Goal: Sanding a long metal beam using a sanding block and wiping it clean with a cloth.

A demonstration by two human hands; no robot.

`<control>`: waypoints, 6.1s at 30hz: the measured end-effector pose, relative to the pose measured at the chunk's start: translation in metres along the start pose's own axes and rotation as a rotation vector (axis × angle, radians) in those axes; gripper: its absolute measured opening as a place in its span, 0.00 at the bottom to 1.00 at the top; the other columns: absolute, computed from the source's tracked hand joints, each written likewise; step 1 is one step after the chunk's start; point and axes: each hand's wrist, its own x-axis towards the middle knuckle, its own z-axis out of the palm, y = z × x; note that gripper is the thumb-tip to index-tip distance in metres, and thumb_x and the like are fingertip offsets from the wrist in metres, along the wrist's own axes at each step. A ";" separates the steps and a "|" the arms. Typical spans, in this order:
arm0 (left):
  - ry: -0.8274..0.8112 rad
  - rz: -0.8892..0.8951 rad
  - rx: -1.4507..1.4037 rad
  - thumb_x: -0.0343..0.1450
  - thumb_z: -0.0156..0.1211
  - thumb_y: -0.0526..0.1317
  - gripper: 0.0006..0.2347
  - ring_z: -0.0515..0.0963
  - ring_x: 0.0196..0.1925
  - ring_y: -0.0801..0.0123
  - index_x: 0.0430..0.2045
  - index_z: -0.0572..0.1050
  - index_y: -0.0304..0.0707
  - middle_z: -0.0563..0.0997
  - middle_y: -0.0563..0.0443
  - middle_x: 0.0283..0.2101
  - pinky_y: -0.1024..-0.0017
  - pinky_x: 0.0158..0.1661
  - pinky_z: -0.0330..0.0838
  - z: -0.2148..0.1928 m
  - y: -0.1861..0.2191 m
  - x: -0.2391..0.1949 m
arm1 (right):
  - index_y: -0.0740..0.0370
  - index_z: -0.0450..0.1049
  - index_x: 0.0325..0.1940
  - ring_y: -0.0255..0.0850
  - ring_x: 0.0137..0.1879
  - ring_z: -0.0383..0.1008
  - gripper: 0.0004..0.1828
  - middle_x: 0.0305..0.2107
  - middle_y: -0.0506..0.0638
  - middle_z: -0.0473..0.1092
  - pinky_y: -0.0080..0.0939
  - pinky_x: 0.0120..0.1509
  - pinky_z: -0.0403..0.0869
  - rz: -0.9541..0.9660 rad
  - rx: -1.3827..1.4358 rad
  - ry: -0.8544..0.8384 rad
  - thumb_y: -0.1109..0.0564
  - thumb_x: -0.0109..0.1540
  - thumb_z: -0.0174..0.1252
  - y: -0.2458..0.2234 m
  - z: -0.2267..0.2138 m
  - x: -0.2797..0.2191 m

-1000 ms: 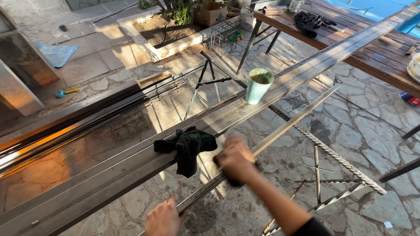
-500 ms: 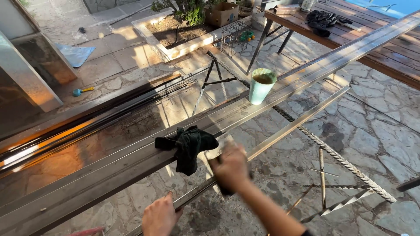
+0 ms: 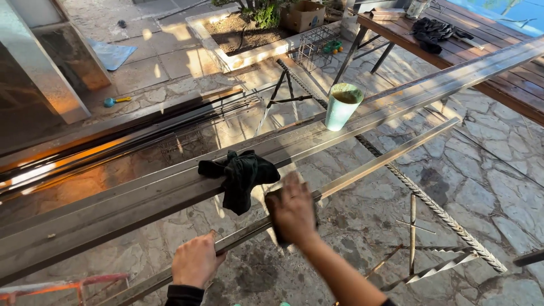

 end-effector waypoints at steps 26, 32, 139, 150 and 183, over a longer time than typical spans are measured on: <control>0.209 0.270 -0.183 0.61 0.79 0.56 0.50 0.76 0.56 0.67 0.73 0.48 0.40 0.77 0.49 0.51 0.59 0.62 0.65 0.013 -0.038 -0.013 | 0.66 0.57 0.71 0.66 0.64 0.66 0.33 0.65 0.72 0.59 0.60 0.66 0.70 -0.040 0.019 0.130 0.43 0.67 0.43 -0.018 -0.015 -0.055; 0.465 0.143 -0.429 0.61 0.54 0.74 0.47 0.69 0.67 0.60 0.71 0.56 0.46 0.71 0.48 0.66 0.49 0.71 0.53 0.004 -0.138 -0.066 | 0.60 0.47 0.76 0.54 0.68 0.60 0.35 0.66 0.64 0.57 0.51 0.71 0.62 0.208 0.110 -0.001 0.40 0.69 0.37 -0.087 0.008 -0.074; 0.249 -0.543 -0.400 0.67 0.41 0.74 0.36 0.86 0.57 0.62 0.62 0.77 0.57 0.87 0.60 0.54 0.68 0.56 0.76 0.117 -0.251 -0.005 | 0.67 0.25 0.76 0.54 0.82 0.23 0.64 0.76 0.63 0.24 0.51 0.80 0.28 -0.269 0.106 -0.365 0.14 0.54 0.16 -0.150 -0.006 -0.072; 0.266 -0.669 -0.682 0.69 0.51 0.70 0.35 0.78 0.64 0.61 0.61 0.79 0.45 0.91 0.50 0.48 0.58 0.73 0.45 0.089 -0.237 -0.016 | 0.55 0.73 0.33 0.44 0.40 0.72 0.27 0.30 0.46 0.72 0.60 0.64 0.56 -0.231 -0.086 0.554 0.35 0.68 0.38 0.082 -0.069 0.026; 0.073 -0.778 -0.469 0.72 0.36 0.73 0.34 0.84 0.55 0.42 0.53 0.81 0.51 0.88 0.39 0.50 0.50 0.51 0.76 -0.010 -0.189 -0.071 | 0.57 0.30 0.79 0.50 0.81 0.25 0.64 0.78 0.52 0.30 0.55 0.80 0.33 -0.016 0.171 -0.344 0.34 0.58 0.68 -0.067 -0.022 -0.061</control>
